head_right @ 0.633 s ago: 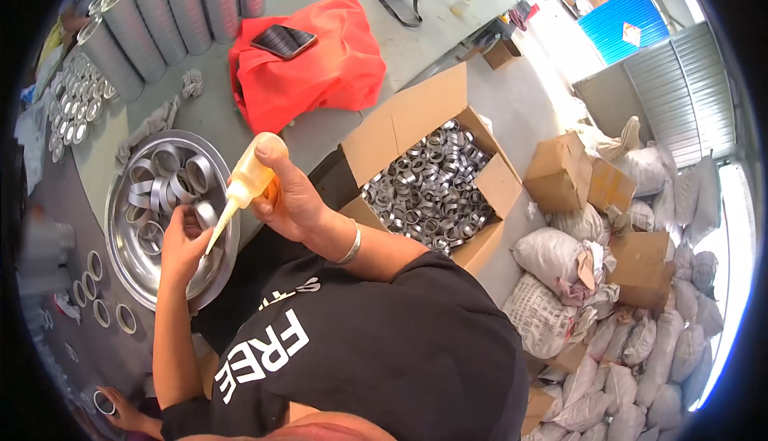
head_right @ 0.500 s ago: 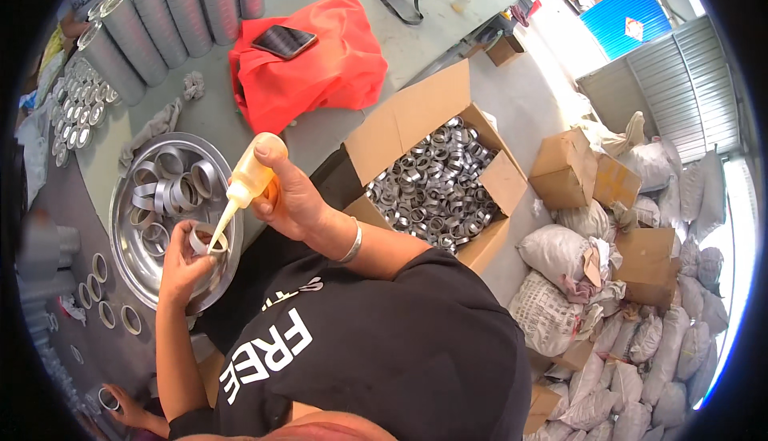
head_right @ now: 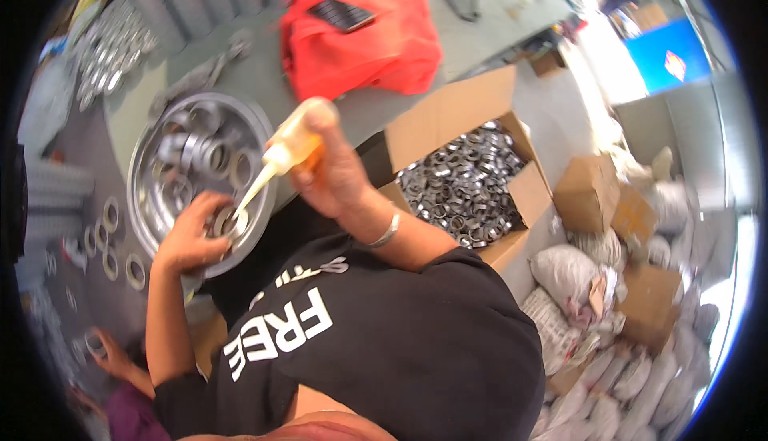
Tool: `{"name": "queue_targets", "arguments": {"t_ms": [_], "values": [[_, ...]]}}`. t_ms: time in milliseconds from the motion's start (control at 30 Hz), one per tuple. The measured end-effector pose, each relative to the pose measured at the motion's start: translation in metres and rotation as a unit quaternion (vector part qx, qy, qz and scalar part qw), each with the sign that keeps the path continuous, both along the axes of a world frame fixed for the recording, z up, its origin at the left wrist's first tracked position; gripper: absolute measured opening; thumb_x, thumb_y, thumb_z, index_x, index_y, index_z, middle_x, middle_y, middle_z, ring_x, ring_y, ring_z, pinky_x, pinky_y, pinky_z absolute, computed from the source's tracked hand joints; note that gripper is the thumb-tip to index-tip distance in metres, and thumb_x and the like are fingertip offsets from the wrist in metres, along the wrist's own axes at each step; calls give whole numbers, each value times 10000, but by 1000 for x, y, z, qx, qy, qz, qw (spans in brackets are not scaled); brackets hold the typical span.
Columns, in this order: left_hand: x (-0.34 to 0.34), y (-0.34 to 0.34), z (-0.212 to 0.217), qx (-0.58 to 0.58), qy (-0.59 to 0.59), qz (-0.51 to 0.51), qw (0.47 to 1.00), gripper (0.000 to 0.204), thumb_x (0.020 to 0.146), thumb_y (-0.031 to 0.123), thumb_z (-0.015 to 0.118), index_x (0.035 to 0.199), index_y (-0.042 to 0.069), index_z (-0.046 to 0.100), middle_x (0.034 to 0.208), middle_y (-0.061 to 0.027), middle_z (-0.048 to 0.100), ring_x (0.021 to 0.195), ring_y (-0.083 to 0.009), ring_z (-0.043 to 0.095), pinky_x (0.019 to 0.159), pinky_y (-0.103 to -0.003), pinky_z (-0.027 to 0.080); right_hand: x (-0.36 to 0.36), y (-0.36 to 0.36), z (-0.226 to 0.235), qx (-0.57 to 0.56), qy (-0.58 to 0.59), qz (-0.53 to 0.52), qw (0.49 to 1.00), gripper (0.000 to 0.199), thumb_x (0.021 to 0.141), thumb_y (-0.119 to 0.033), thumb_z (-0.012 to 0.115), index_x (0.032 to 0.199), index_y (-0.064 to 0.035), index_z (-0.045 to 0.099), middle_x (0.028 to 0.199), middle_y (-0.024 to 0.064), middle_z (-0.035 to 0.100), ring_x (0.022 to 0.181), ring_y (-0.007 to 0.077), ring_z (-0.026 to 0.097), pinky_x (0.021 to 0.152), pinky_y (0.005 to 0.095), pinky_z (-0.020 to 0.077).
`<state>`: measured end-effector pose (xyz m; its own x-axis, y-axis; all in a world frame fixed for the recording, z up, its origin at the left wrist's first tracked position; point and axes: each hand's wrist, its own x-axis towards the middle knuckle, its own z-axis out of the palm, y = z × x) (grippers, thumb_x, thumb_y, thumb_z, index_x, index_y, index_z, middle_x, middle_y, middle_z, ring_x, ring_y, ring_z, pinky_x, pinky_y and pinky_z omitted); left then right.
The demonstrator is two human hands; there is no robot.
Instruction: The person applies a liquid substance from a squeeze bottle onto the inner surface of small, white, ring-shaped objects. They pick up each ring from a metal tray, apply the liquid, and place the ring back into the tray. The process is repeated continuously throughout the video.
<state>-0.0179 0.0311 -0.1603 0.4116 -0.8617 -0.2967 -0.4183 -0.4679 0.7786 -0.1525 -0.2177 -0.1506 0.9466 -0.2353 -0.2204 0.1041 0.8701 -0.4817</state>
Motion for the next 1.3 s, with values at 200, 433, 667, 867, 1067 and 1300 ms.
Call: {"name": "queue_targets", "arguments": {"t_ms": [200,433,667,867,1067,1300], "values": [[-31,17,21,-269,469,278,794,477,904,298,625,1244,-15,506,1084,-125,632,950,-203,654,774,-323,587,-16,12,6,-252,-148,-253,922,548,936,-486,533,1209,-13,485,1030,217,610,657,183,599,457,241,504],[-90,30,8,-272,702,293,589,709,958,567,459,1224,-89,496,963,-229,639,746,-248,693,630,-330,629,-20,22,24,-572,-453,-75,680,775,697,-349,892,1206,19,438,1062,280,609,794,267,657,580,314,547],[-97,31,23,-223,697,298,613,684,950,560,496,1228,-64,507,985,-189,651,755,-221,693,638,-325,624,-7,40,22,-647,-514,-56,561,570,734,-168,840,1137,7,476,1056,287,630,555,218,635,446,289,500],[-97,31,35,-246,564,307,726,536,916,404,609,1265,7,518,1035,-130,638,881,-161,656,676,-276,599,-13,33,25,-672,-494,-23,551,531,721,-77,793,1137,22,478,1082,308,624,548,236,635,440,302,498],[-112,26,28,-345,302,306,834,639,692,-24,799,1276,46,550,1150,-68,575,1023,-132,597,777,-290,597,-27,21,38,-669,-410,62,617,683,756,-349,844,1218,-15,467,1085,274,626,814,287,645,693,381,549],[-92,19,31,-453,24,208,867,600,600,-58,774,1173,83,667,1096,-81,605,982,-190,616,764,-279,571,-32,23,32,-551,-244,16,798,641,771,-406,769,1134,43,492,988,203,599,857,265,643,736,349,553]]}}
